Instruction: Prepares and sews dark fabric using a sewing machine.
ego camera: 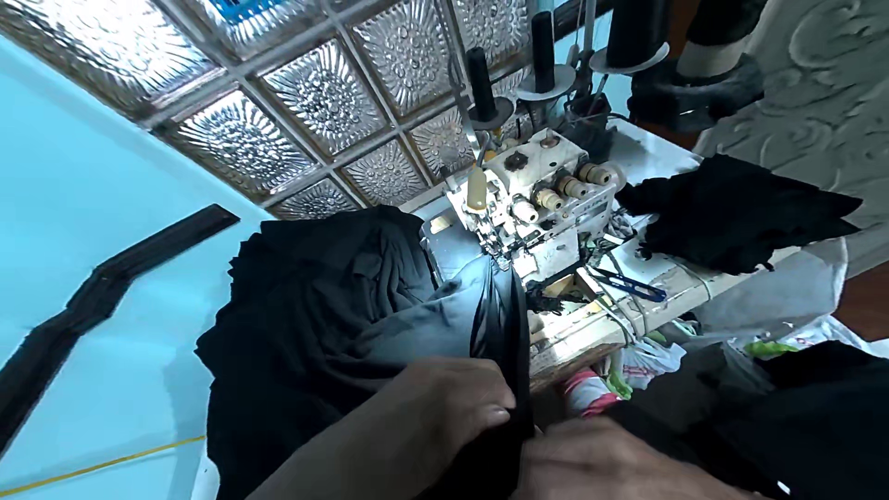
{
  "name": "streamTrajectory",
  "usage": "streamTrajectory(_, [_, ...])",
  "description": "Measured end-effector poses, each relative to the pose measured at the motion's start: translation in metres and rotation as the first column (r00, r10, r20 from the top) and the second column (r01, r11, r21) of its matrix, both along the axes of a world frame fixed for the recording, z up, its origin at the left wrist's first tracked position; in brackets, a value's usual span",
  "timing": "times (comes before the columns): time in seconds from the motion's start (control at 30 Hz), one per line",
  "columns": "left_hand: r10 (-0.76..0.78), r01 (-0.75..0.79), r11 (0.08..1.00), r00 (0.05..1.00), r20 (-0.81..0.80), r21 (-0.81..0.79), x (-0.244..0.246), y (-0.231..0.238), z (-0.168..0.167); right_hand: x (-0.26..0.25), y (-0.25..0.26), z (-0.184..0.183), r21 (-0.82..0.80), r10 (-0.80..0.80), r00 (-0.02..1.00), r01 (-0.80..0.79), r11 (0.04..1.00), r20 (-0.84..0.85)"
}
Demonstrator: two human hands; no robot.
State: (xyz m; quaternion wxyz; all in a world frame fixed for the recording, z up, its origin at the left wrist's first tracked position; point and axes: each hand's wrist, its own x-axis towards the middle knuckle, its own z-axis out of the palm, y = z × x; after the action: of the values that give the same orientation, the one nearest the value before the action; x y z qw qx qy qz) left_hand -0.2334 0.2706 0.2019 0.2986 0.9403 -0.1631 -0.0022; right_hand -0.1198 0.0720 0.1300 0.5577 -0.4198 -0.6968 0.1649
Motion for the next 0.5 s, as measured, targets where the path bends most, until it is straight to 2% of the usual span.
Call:
streamTrajectory(0.13, [0.076, -0.076, 0.992, 0.997, 0.009, 0.104, 0.001, -0.010, 0.012, 0.022, 0.023, 0.002, 0.048, -0.102, 0.964, 0.117, 0.992, -0.247])
streamTrajectory(0.2, [0.122, -0.134, 0.964, 0.990, 0.063, 0.232, -0.003, -0.009, 0.027, 0.029, 0.032, 0.002, 0.037, -0.119, 0.955, 0.134, 0.990, -0.271])
streamTrajectory(0.27, [0.157, -0.183, 0.886, 0.983, 0.096, 0.426, -0.009, -0.009, 0.046, 0.038, 0.038, 0.002, 0.016, -0.109, 0.982, 0.113, 0.994, -0.153])
streamTrajectory(0.33, [0.192, -0.240, 0.735, 0.971, 0.145, 0.633, -0.018, -0.003, 0.060, 0.050, 0.044, -0.001, -0.061, -0.100, 0.995, 0.101, 0.993, 0.017])
streamTrajectory(0.4, [0.228, -0.302, 0.613, 0.952, 0.202, 0.731, -0.027, 0.014, 0.065, 0.067, 0.058, -0.015, -0.127, -0.145, 0.978, 0.164, 0.978, 0.151])
streamTrajectory(0.47, [0.231, -0.333, 0.593, 0.943, 0.242, 0.733, -0.032, 0.033, 0.069, 0.089, 0.075, -0.035, -0.162, -0.211, 0.950, 0.251, 0.954, 0.231])
streamTrajectory(0.5, [0.225, -0.318, 0.627, 0.948, 0.226, 0.711, -0.033, 0.039, 0.072, 0.098, 0.084, -0.045, -0.127, -0.268, 0.927, 0.308, 0.943, 0.264])
